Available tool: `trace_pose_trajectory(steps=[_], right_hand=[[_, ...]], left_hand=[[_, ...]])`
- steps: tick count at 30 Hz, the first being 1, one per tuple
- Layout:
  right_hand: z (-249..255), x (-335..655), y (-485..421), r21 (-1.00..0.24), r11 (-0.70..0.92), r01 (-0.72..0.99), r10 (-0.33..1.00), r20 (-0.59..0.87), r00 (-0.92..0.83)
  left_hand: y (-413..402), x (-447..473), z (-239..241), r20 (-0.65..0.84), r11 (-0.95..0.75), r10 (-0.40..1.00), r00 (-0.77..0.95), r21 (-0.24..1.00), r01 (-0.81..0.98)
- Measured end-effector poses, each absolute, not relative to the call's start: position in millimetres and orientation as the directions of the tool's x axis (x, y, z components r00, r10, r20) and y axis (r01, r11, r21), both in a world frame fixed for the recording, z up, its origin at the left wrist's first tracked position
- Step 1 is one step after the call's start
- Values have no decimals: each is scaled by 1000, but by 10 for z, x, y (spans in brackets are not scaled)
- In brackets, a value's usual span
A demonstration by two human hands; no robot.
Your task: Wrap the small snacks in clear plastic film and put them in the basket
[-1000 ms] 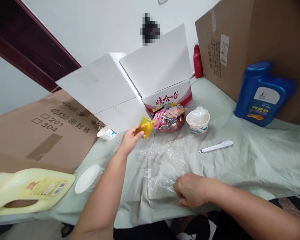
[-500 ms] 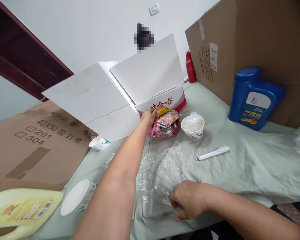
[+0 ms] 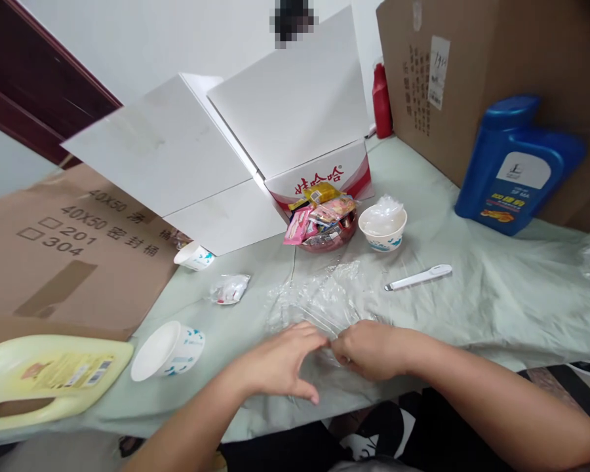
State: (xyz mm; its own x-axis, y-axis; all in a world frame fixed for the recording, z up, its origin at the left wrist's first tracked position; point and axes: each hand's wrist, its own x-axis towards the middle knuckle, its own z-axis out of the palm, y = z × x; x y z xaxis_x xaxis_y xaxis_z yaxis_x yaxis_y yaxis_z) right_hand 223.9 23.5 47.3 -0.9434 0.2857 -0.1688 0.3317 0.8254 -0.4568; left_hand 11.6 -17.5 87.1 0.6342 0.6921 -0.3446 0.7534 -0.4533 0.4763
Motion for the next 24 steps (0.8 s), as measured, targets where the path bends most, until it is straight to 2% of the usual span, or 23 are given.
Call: trace_pose_trajectory(steps=[2,4,7,10,14,16,18,21,24], right_hand=[[511,2296,278,-519,784,341,319,-134,-938],[554,2370,336,-547,757,359,343,-135,-930],[609,2483,419,-503,757,417,383,-175,-907],[655,2568,445,-474,778,413,390,-151,-908],[712,2622,384,-649,715,259,251,-107,-962],[738,2636,364,-736,638,227,203,-124,-971],[756,2655,382,-807,536,247,183,-174,-967],[755,2705,489,-845,433,314,247,-224,-943],[711,2763,644,-802,468,371,399,-182,-898]], left_hand=[[-343,-28,814,-367,-396,737,568,446,803],[-417,-181,789,-358,-327,773,524,484,812],[-462,-347,766,-349,-211,810,472,577,789],[-492,-361,700,-377,-152,824,423,572,806],[-519,-237,596,-309,-300,820,482,484,822],[-524,-220,584,-256,-348,805,536,527,775],[-519,-271,597,-234,-330,787,571,622,710],[-481,-432,610,-312,-125,806,503,741,660],[-387,-570,561,-350,117,862,367,842,527]])
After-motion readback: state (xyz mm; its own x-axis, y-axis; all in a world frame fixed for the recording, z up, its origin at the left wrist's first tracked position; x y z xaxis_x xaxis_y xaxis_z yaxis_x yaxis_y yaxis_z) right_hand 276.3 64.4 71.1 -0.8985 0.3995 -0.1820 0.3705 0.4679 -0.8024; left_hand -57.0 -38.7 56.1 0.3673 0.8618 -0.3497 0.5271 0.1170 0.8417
